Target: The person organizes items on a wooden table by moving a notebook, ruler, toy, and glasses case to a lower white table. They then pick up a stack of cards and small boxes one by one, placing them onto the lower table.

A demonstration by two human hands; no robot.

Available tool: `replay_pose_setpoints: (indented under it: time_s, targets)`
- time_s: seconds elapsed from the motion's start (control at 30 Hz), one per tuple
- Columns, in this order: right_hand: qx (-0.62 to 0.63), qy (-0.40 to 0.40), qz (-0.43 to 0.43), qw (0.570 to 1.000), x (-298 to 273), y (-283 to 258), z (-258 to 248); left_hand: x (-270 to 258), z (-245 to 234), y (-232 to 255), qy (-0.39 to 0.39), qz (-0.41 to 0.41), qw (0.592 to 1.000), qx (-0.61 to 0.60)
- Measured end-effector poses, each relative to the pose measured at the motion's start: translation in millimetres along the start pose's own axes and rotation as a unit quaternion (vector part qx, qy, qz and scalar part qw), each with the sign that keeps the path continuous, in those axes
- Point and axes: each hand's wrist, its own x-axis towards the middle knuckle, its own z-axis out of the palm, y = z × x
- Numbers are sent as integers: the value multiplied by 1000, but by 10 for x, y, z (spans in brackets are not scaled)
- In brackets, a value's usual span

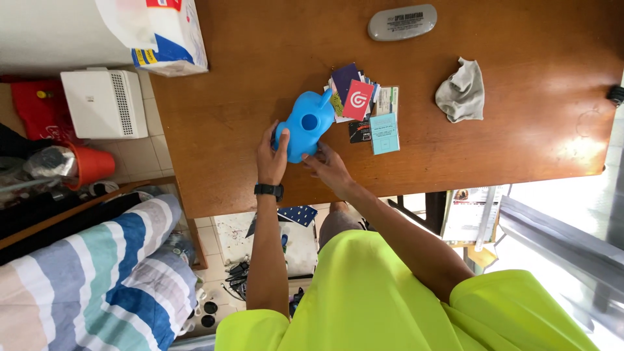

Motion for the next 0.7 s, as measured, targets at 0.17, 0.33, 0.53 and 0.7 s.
replay_pose_setpoints:
  time_s: [0.17,0.33,0.53,0.7]
  targets:
    - [-2,15,-16,1000,69,259,14,-77,24,-113,13,-4,1000,2]
    - [-118,80,-90,986,-230,98,-188,-338,158,148,30,21,999,17]
    - [-86,151,-206,963,-999,-139,-820,-798,788,652,0,9,1000,-30]
    - [-60,223,-241,943,-1834,-274,-1514,-1178,1645,892,-78,17,995,-53]
